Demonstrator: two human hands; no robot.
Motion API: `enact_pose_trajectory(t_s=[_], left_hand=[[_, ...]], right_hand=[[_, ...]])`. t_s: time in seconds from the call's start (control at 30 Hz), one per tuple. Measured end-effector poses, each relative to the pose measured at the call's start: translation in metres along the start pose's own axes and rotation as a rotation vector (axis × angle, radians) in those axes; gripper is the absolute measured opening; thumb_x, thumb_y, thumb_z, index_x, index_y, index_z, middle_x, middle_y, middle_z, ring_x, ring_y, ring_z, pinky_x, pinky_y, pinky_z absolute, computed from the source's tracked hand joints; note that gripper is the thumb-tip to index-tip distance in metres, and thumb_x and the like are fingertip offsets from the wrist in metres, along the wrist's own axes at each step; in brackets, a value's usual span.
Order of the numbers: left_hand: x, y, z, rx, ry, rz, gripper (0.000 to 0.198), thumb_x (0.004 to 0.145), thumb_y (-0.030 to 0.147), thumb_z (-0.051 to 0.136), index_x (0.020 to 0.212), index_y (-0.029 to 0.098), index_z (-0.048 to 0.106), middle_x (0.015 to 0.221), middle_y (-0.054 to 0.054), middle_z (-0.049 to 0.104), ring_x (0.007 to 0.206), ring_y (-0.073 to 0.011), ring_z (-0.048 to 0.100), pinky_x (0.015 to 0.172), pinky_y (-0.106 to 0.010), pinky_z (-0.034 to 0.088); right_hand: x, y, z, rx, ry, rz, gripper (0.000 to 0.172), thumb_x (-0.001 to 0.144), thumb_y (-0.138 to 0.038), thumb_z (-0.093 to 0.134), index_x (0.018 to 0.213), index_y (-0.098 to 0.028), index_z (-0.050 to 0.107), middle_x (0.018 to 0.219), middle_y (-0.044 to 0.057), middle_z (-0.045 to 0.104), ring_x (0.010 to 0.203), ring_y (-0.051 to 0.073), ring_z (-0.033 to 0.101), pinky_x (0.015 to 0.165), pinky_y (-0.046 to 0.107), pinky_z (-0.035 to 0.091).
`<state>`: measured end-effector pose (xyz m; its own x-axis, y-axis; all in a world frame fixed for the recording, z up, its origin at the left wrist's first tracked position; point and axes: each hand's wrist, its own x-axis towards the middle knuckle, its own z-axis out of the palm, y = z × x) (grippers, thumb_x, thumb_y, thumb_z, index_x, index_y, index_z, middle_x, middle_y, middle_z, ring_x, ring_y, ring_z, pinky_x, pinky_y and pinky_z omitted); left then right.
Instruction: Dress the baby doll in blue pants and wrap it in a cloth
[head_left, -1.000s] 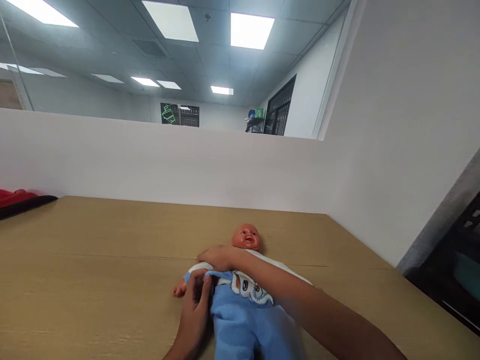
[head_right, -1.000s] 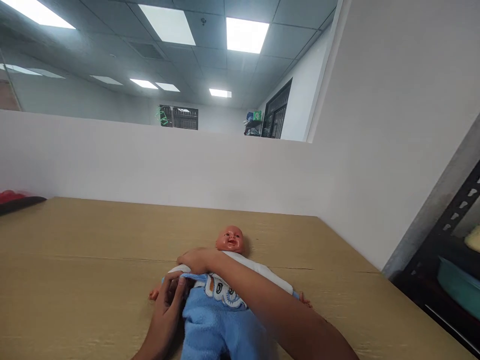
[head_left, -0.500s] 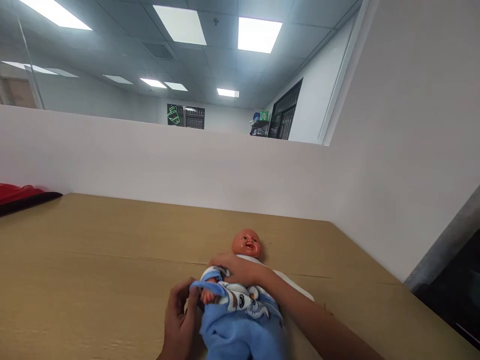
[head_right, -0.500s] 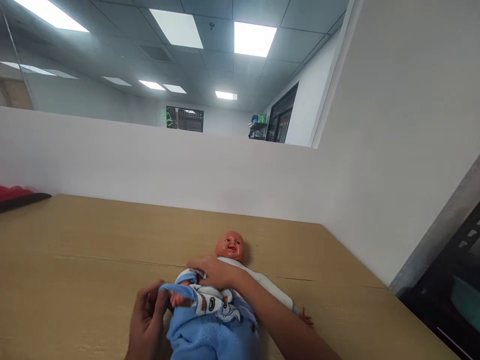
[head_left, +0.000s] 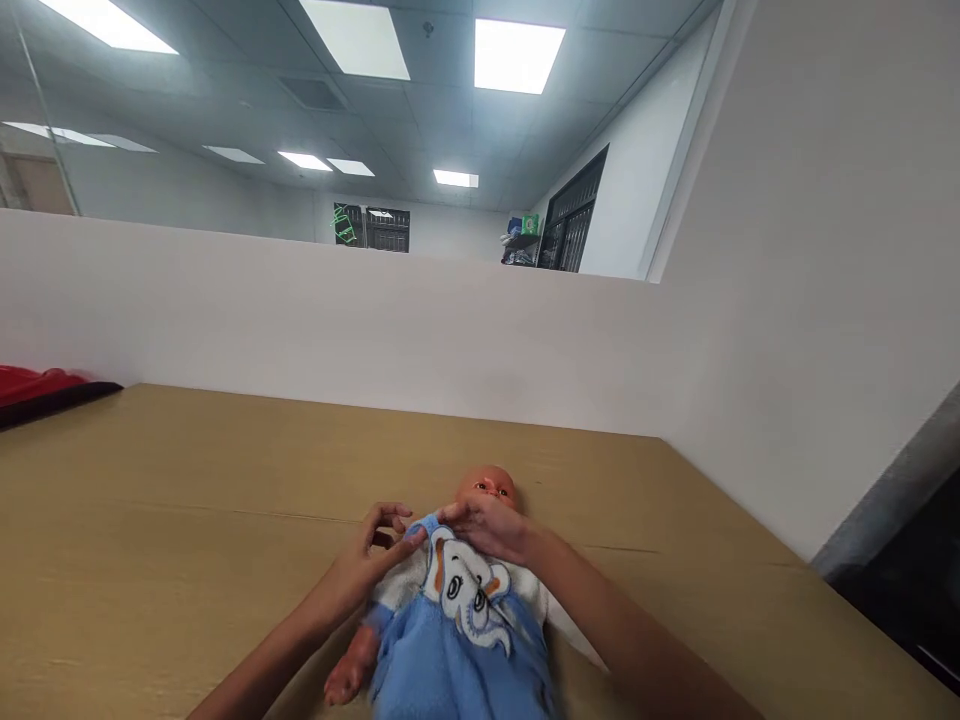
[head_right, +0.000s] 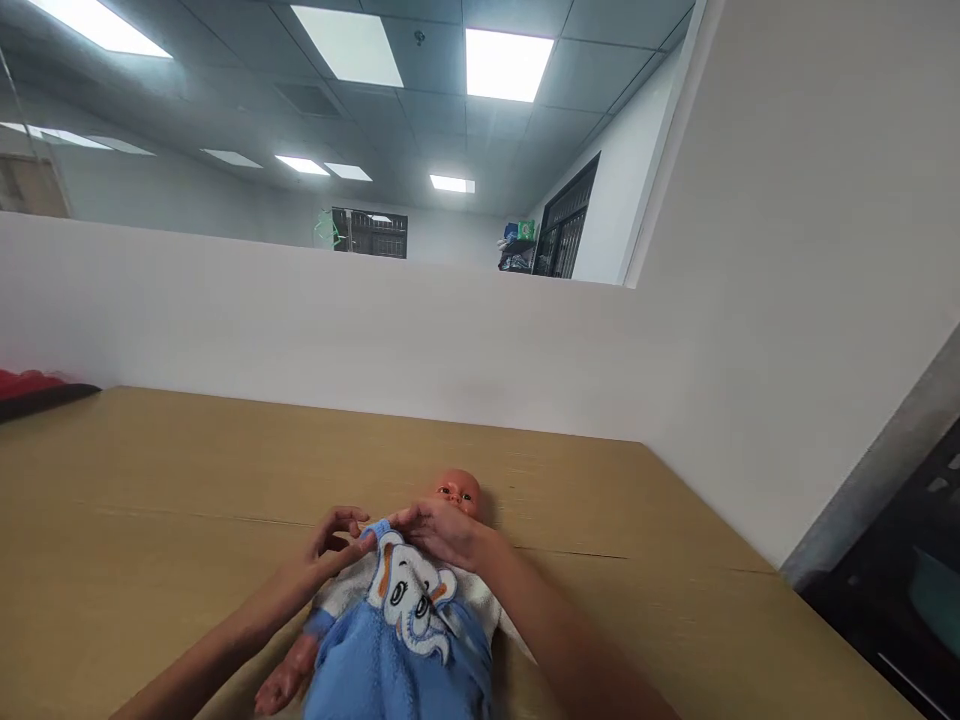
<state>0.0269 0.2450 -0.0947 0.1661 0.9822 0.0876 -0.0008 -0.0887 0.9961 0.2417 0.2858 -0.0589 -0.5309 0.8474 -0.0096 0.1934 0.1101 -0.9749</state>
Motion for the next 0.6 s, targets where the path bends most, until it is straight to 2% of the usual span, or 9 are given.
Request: enact_pose_trajectory(t_s=[0.07, 0.13, 0.2, 0.27, 0.33, 0.43, 0.53, 0.6], left_hand=[[-0.007, 0.001, -0.004, 0.097, -0.057, -0.053, 0.078, 0.071, 0.069, 0.088, 0.123, 0.019, 0.058, 0.109, -0.01, 0.07, 0.1, -0.029, 0.068, 0.085, -0.035, 0.054], [-0.012, -0.002, -0.01, 0.169, -0.141, -0.139, 0.084, 0.07, 0.073, 0.085, 0.127, 0.019, 0.054, 0.112, -0.011, 0.071, 0.104, -0.0317, 0.069, 0.088, -0.038, 0.056], [-0.016, -0.006, -0.015, 0.307, -0.212, -0.225, 0.077, 0.074, 0.078, 0.077, 0.119, 0.018, 0.059, 0.107, -0.01, 0.075, 0.103, -0.0335, 0.071, 0.089, -0.04, 0.056], [-0.019, -0.01, -0.02, 0.476, -0.245, -0.274, 0.069, 0.078, 0.082, 0.066, 0.104, 0.018, 0.064, 0.102, -0.01, 0.077, 0.103, -0.0355, 0.071, 0.091, -0.041, 0.055], [-0.02, -0.011, -0.021, 0.577, -0.249, -0.279, 0.066, 0.08, 0.081, 0.058, 0.099, 0.018, 0.066, 0.105, -0.011, 0.078, 0.107, -0.0377, 0.071, 0.094, -0.042, 0.054], [-0.022, -0.009, -0.017, 0.592, -0.205, -0.252, 0.069, 0.081, 0.077, 0.054, 0.113, 0.017, 0.062, 0.116, -0.016, 0.078, 0.111, -0.0395, 0.071, 0.095, -0.044, 0.054], [-0.025, -0.003, -0.009, 0.578, -0.144, -0.166, 0.08, 0.08, 0.068, 0.055, 0.138, 0.014, 0.043, 0.123, -0.02, 0.075, 0.11, -0.0387, 0.073, 0.095, -0.045, 0.053], [-0.028, 0.002, -0.004, 0.632, -0.114, -0.1, 0.086, 0.082, 0.061, 0.053, 0.148, 0.012, 0.028, 0.117, -0.019, 0.075, 0.105, -0.0387, 0.074, 0.091, -0.046, 0.052]], right_hand=[[0.003, -0.009, 0.003, -0.134, -0.019, 0.103, 0.047, 0.094, -0.055, 0.043, 0.073, -0.02, 0.066, 0.077, 0.007, 0.073, 0.076, 0.021, 0.071, 0.075, 0.032, 0.059], [0.007, -0.019, 0.014, -0.332, 0.019, 0.186, 0.047, 0.096, -0.056, 0.049, 0.071, -0.019, 0.065, 0.071, 0.006, 0.071, 0.073, 0.023, 0.069, 0.069, 0.032, 0.056], [0.009, -0.028, 0.031, -0.561, 0.085, 0.22, 0.037, 0.092, -0.048, 0.062, 0.071, -0.017, 0.067, 0.072, 0.009, 0.073, 0.078, 0.027, 0.07, 0.072, 0.035, 0.053], [0.01, -0.034, 0.049, -0.754, 0.127, 0.213, 0.027, 0.089, -0.038, 0.07, 0.081, -0.013, 0.074, 0.087, 0.016, 0.079, 0.091, 0.032, 0.073, 0.081, 0.038, 0.053], [0.01, -0.039, 0.062, -0.884, 0.132, 0.198, 0.029, 0.088, -0.036, 0.075, 0.1, -0.009, 0.078, 0.111, 0.023, 0.079, 0.109, 0.037, 0.072, 0.091, 0.041, 0.053], [0.012, -0.042, 0.069, -1.007, 0.136, 0.206, 0.041, 0.093, -0.038, 0.074, 0.12, -0.007, 0.075, 0.132, 0.029, 0.071, 0.125, 0.039, 0.068, 0.099, 0.042, 0.053], [0.019, -0.044, 0.067, -1.069, 0.108, 0.225, 0.037, 0.099, -0.04, 0.069, 0.12, -0.01, 0.075, 0.126, 0.022, 0.077, 0.12, 0.034, 0.072, 0.096, 0.04, 0.056], [0.025, -0.044, 0.065, -1.098, 0.09, 0.242, 0.033, 0.1, -0.039, 0.07, 0.121, -0.014, 0.075, 0.121, 0.016, 0.08, 0.116, 0.03, 0.075, 0.095, 0.039, 0.058]])
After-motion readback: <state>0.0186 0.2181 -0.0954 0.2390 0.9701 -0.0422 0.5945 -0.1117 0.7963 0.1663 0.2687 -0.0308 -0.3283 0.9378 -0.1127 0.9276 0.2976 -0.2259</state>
